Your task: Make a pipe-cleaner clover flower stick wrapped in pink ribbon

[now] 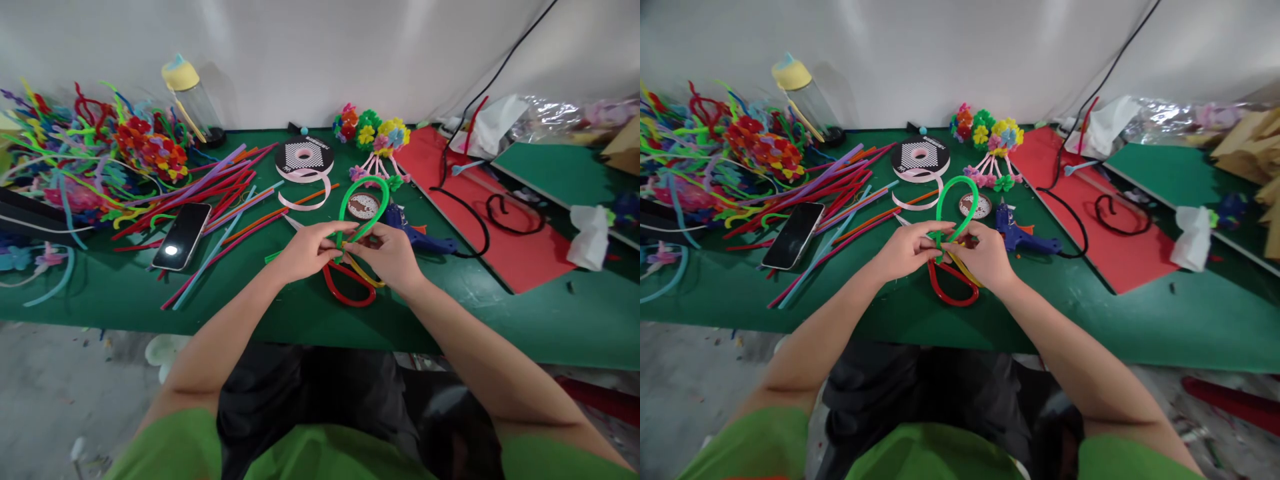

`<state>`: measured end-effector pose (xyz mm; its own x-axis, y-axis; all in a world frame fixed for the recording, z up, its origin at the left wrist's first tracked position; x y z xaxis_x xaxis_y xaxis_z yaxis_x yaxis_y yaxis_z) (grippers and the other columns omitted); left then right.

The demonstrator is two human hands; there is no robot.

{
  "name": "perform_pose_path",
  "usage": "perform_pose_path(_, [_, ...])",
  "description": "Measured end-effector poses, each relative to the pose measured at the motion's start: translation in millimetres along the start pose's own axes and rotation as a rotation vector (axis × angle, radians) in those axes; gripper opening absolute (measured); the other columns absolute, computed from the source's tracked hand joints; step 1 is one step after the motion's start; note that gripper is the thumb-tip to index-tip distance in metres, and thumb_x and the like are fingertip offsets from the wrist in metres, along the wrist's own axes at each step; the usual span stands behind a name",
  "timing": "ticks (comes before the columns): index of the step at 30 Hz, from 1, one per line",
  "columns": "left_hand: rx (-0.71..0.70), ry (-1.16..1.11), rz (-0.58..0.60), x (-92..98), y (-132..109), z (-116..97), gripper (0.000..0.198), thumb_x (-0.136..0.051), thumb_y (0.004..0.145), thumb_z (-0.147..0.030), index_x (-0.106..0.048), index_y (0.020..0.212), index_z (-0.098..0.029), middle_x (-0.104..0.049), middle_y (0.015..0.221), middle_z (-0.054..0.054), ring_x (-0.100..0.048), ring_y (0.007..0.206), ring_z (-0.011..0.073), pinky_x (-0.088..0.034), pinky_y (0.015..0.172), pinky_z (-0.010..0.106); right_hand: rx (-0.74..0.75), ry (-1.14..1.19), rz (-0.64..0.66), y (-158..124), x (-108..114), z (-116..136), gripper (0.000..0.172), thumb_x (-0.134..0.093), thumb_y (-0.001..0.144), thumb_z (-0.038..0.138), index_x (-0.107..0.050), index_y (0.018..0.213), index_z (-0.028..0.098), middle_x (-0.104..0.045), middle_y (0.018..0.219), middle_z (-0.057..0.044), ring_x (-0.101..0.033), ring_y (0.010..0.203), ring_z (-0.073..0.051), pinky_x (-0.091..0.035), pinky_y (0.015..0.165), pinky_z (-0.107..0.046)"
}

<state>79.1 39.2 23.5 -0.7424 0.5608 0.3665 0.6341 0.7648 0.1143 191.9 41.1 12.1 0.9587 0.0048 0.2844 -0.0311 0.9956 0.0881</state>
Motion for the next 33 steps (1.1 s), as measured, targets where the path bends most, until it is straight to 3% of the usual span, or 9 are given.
perform_pose_path(5, [0.027, 0.000, 0.018, -0.8, -1, 1, 0.046, -0.049, 0.082, -0.011, -0.043, 0.126, -0.026, -0.062, 0.098, 0.003, -0.066, 0.083, 0.0145, -0.054, 0.077, 0.028, 0.033, -0.066, -0.059, 1, 8, 9, 0.020, -0.071, 0.063, 0.034, -0.058, 0.066, 0.019, -0.055, 0.070, -0.001, -0.053, 0.066, -0.014, -0.045, 0.060, -0.032])
perform_pose_path(13, [0.016, -0.148, 0.094, -8.2, -2, 1, 0.041, -0.047, 0.082, -0.009, -0.033, 0.117, -0.024, -0.059, 0.087, 0.000, -0.065, 0.074, 0.0097, -0.052, 0.077, 0.026, -0.031, 0.323, -0.122, 5, 21, 8, 0.017, -0.066, 0.065, 0.036, -0.056, 0.067, 0.023, -0.054, 0.071, 0.000, -0.052, 0.066, -0.014, -0.045, 0.063, -0.031])
perform_pose_path(18, [0.047, -0.179, 0.188, -17.4, -3, 7, 0.030, -0.045, 0.081, -0.006, -0.028, 0.099, -0.023, -0.059, 0.080, -0.002, -0.065, 0.071, 0.0109, -0.052, 0.070, 0.026, -0.129, 0.563, -0.035, 6, 17, 8, 0.015, -0.063, 0.065, 0.033, -0.052, 0.060, 0.023, -0.059, 0.084, -0.002, -0.057, 0.086, -0.018, -0.048, 0.068, -0.032])
perform_pose_path(24, [0.116, -0.133, 0.203, -17.7, -4, 8, 0.025, -0.045, 0.081, -0.007, -0.027, 0.089, -0.022, -0.049, 0.068, -0.005, -0.065, 0.069, 0.0125, -0.049, 0.063, 0.024, -0.177, 0.533, -0.053, 7, 24, 6, 0.020, -0.046, 0.077, 0.038, -0.050, 0.064, 0.024, -0.063, 0.092, -0.003, -0.056, 0.102, -0.022, -0.049, 0.081, -0.038])
perform_pose_path(33, [0.140, -0.194, 0.238, -20.8, -5, 9, 0.029, -0.046, 0.079, -0.005, -0.029, 0.093, -0.023, -0.052, 0.066, -0.006, -0.066, 0.067, 0.0142, -0.048, 0.064, 0.025, -0.109, 0.459, 0.019, 8, 20, 8, 0.028, -0.041, 0.081, 0.048, -0.059, 0.086, 0.028, -0.059, 0.116, 0.001, -0.054, 0.111, -0.023, -0.049, 0.081, -0.038])
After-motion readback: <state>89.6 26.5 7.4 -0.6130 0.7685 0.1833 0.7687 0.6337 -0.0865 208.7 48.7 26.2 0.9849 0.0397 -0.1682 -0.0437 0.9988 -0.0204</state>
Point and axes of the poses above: each hand's wrist, its own y-axis towards the middle knuckle, its own x-axis out of the back of the hand, z = x × y, the point moved 9 cm from there along y, towards the middle knuckle
